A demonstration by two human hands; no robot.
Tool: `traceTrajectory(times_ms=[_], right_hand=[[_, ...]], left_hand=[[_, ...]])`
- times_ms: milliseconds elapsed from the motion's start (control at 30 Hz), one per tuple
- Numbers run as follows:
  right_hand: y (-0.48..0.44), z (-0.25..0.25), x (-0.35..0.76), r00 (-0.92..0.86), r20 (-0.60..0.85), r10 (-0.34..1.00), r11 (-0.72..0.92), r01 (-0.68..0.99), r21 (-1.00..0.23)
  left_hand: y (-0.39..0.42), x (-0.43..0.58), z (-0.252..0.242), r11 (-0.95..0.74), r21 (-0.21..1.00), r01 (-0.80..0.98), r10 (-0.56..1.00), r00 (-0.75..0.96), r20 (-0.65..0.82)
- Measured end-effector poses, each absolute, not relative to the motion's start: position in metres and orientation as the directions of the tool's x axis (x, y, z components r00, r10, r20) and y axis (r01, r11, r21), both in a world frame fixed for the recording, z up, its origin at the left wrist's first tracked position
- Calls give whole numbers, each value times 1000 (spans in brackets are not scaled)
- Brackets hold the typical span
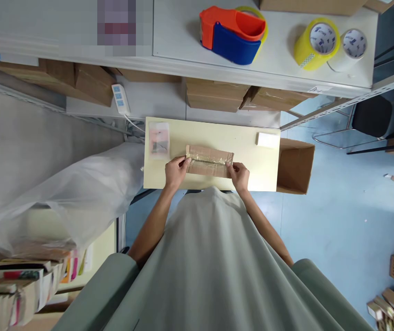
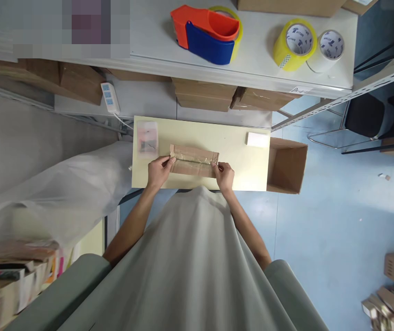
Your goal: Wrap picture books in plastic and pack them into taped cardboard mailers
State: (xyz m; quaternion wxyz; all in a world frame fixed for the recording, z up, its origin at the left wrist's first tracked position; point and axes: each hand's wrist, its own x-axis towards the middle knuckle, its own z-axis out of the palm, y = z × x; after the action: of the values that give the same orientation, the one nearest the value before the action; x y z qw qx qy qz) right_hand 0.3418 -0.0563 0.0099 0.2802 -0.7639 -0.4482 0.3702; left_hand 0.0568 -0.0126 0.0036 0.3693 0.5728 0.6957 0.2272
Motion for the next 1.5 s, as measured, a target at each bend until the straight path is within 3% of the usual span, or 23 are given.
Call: traceTrajectory(times_ms=[200,300,533,800,967,1100,1333,1500], right_hand=[[-54,36,359,239,-123,963,-231,498,-836],[-53,34,373,239,-97,966,-210,510,-834],[-64,-25,398,170,-230,958,-284,468,-837],[-84,-76,406,107,-455,884,-451,444,-774],[-50,-76,414,230,-413,881,-472,377,-797],[-16,-64,410,213,-397,893,-451,403,-796],[-10,-42,393,204,-381,902,-433,446,-784],[-20,-14,396,222,-323,920,-388,405,-828]], left_hand=[[-6,53,11,59,842,536,997,17,-81],[-3,51,3,35,850,526,998,20,-54],[-17,59,-46,256,828,499,957,-7,-291],[-34,64,-78,433,665,608,845,-17,-534],[-7,65,-77,429,712,557,888,-114,-445],[23,76,-67,383,778,499,918,-111,-381],[32,92,-43,439,772,459,894,-144,-423],[17,90,-21,340,862,377,940,-126,-316]])
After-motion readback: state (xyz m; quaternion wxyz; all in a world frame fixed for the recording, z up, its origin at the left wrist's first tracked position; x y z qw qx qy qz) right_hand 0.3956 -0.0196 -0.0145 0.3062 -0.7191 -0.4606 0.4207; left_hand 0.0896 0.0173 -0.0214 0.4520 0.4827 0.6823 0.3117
